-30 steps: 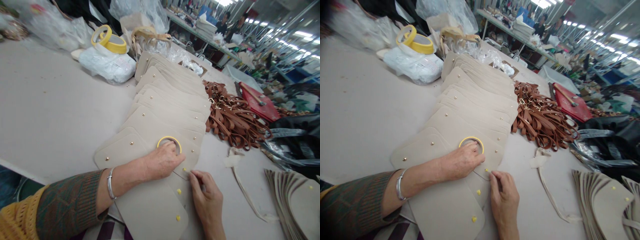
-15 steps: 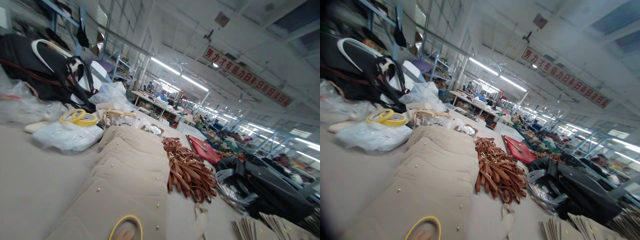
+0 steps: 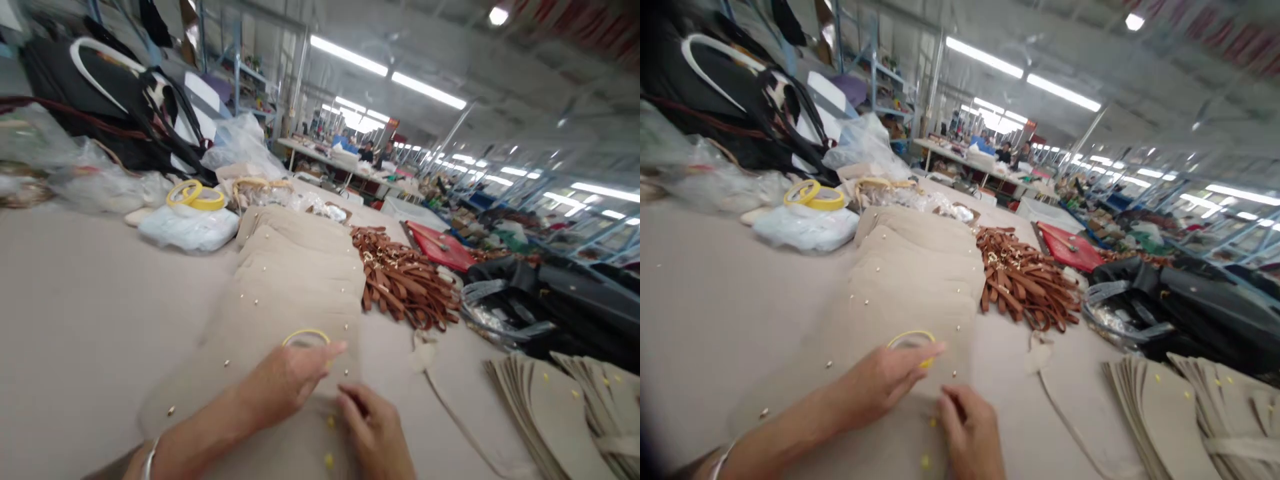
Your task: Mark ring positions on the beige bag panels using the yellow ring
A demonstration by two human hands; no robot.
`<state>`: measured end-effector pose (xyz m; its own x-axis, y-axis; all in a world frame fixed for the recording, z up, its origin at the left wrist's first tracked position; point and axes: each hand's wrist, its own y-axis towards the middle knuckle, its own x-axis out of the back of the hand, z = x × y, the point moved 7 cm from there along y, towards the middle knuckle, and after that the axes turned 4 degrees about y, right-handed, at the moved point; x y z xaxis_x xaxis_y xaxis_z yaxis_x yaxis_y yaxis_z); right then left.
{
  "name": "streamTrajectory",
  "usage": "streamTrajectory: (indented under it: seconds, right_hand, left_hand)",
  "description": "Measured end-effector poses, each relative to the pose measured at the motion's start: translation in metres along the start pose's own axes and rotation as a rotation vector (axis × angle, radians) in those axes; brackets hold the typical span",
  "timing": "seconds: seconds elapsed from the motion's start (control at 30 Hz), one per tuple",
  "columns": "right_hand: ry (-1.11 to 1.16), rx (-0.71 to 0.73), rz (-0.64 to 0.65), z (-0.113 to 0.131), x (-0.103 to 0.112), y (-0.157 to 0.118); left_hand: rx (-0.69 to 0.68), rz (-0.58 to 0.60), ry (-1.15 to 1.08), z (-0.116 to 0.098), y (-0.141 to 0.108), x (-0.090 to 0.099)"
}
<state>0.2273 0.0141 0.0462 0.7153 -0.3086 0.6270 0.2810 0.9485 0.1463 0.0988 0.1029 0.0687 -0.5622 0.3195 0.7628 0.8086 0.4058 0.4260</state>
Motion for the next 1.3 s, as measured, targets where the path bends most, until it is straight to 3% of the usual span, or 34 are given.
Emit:
streamTrajectory:
  seconds: [0.13, 0.33, 0.47, 0.63, 0.73, 0.9, 1.0, 1.13, 1.3]
  right_hand:
    - [0.121, 0.119, -0.161, 0.006, 0.016, -0.003]
    - [-0.004, 0.405, -0.13, 0.042, 0.012, -0.005]
    - [-0.066, 0.478, -0.142, 0.048, 0.005, -0.007]
    - [-0.13, 0.504, -0.276, 0.052, 0.005, -0.013]
    - [-0.06, 0.368, -0.294, 0.045, 0.005, -0.012]
    - [0.436, -0.212, -0.175, -0.004, -0.005, 0.001]
    - [0.6, -0.413, -0.191, -0.035, -0.001, 0.006]
    - [0.552, -0.522, -0.111, -0.064, 0.001, 0.01]
    - [0.38, -0.491, -0.069, -0.071, 0.001, 0.015]
  left_hand:
    - [0.034, 0.102, 0.035, -0.011, 0.0, -0.002]
    - [-0.02, 0.105, 0.095, -0.029, -0.005, -0.004]
    - [-0.027, 0.111, 0.1, -0.033, -0.009, -0.006]
    - [0.027, 0.159, 0.13, -0.027, -0.012, -0.01]
    - [0.027, 0.147, 0.208, -0.027, -0.009, -0.009]
    - [-0.067, 0.017, 0.256, -0.039, -0.003, -0.004]
    - [-0.055, -0.008, 0.28, -0.036, -0.003, -0.008]
    - [0.051, 0.153, 0.42, -0.012, -0.005, -0.03]
    - [0.091, 0.304, 0.43, 0.002, -0.007, -0.05]
